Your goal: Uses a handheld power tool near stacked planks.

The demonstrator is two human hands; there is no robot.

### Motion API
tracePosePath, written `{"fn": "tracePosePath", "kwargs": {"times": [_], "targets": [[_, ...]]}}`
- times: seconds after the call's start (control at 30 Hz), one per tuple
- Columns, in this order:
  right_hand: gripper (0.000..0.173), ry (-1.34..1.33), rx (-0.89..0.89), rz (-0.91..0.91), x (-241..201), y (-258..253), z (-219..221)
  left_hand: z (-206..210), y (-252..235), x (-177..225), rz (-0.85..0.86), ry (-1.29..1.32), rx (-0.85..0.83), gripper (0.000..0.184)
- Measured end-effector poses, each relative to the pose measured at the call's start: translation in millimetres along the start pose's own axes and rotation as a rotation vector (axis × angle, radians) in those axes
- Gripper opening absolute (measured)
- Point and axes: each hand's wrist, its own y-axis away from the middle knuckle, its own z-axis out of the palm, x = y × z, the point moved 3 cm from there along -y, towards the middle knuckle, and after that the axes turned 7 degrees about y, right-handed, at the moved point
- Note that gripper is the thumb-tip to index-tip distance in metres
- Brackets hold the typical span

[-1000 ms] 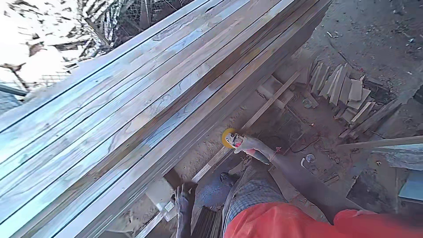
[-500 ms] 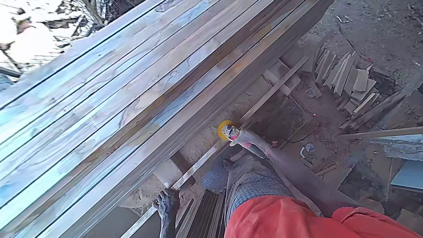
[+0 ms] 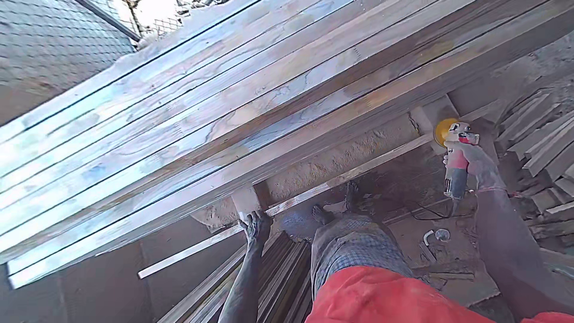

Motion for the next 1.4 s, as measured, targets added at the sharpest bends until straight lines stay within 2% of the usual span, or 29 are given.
{"fn": "tracePosePath", "kwargs": {"times": [0.1, 0.2, 0.27, 0.3, 0.37, 0.43, 0.53, 0.67, 0.77, 0.83, 0.9, 0.97, 1.07, 1.13, 1.17, 1.23, 1.33, 1.4], "targets": [[0.056, 0.075, -0.088, 0.011, -8, 6, 21, -8, 10, 104, 0.082, 0.104, 0.036, 0.077], [0.056, 0.145, -0.209, -0.004, -6, 21, 60, -23, 17, 202, 0.243, 0.216, 0.078, 0.072], [0.053, 0.199, -0.258, -0.021, -6, 40, 88, -31, 18, 237, 0.375, 0.312, 0.111, 0.063], [0.052, 0.218, -0.276, -0.028, -6, 52, 101, -34, 17, 240, 0.416, 0.351, 0.118, 0.058], [0.053, 0.255, -0.311, -0.041, -4, 75, 127, -38, 13, 218, 0.425, 0.409, 0.093, 0.054], [0.053, 0.294, -0.333, -0.054, 0, 99, 153, -38, 8, 165, 0.383, 0.436, 0.089, 0.045], [0.054, 0.322, -0.343, -0.07, 9, 139, 198, -21, -11, 42, 0.229, 0.507, 0.06, 0.036], [0.056, 0.335, -0.355, -0.08, 25, 197, 270, 2, -28, -149, 0.008, 0.567, 0.03, 0.045], [0.06, 0.335, -0.371, -0.081, 39, 243, 326, 22, -39, -262, -0.009, 0.613, -0.007, 0.04], [0.059, 0.354, -0.398, -0.095, 44, 273, 365, 35, -42, -308, 0.04, 0.77, -0.047, 0.036], [0.059, 0.376, -0.421, -0.113, 46, 302, 401, 51, -52, -329, 0.013, 1.077, -0.079, 0.033], [0.061, 0.411, -0.45, -0.133, 50, 326, 434, 67, -58, -331, -0.135, 1.445, -0.069, 0.04], [0.063, 0.46, -0.507, -0.157, 56, 358, 475, 76, -53, -312, -0.441, 1.932, -0.019, 0.052], [0.065, 0.492, -0.524, -0.171, 60, 372, 501, 74, -49, -292, -0.578, 2.125, 0.049, 0.043], [0.066, 0.505, -0.529, -0.173, 63, 379, 512, 71, -47, -284, -0.604, 2.169, 0.056, 0.038], [0.067, 0.537, -0.546, -0.176, 65, 392, 528, 70, -41, -261, -0.6, 2.17, -0.002, 0.04], [0.066, 0.574, -0.587, -0.187, 65, 413, 550, 71, -33, -225, -0.512, 2.127, -0.132, 0.042], [0.067, 0.622, -0.602, -0.212, 69, 424, 564, 72, -31, -214, -0.394, 2.078, -0.225, 0.043]]}}
